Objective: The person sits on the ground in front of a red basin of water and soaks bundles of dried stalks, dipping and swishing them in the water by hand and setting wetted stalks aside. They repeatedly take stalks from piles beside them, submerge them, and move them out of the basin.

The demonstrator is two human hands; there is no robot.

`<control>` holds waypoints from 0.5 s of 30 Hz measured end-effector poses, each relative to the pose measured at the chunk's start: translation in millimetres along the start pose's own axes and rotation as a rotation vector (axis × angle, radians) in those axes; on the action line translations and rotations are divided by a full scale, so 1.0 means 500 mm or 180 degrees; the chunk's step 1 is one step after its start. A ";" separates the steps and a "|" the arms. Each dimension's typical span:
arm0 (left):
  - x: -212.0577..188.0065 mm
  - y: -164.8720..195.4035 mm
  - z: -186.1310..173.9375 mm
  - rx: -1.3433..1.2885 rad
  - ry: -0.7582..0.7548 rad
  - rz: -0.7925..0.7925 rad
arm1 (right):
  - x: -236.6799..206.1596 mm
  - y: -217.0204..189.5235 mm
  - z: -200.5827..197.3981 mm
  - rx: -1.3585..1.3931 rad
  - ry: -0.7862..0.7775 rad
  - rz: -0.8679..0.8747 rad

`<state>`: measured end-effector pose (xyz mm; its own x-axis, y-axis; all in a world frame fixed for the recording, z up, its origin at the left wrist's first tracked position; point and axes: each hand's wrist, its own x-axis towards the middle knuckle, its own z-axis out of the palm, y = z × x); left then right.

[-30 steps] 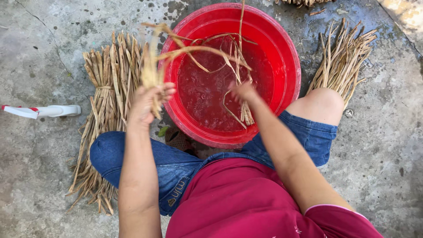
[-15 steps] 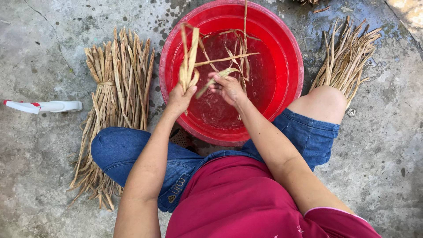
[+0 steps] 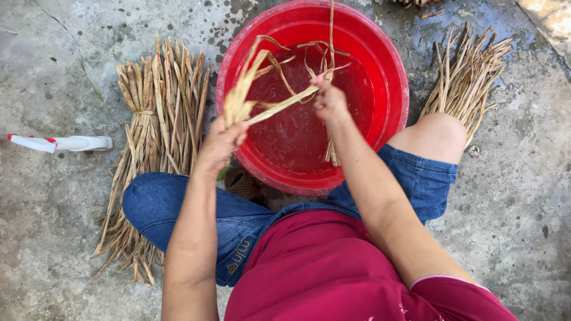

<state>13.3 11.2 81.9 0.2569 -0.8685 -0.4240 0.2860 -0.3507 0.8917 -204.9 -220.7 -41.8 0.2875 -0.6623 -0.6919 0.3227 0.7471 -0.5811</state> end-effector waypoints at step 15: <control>-0.011 0.078 -0.075 -0.1007 0.0811 0.0201 | -0.007 -0.110 -0.088 -0.3440 0.0181 -0.1306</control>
<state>57.6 15.2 113.0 0.4921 -0.7563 -0.4310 0.5219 -0.1399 0.8414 -263.5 -256.9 -26.2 0.2898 -0.8833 -0.3686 -0.5650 0.1530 -0.8108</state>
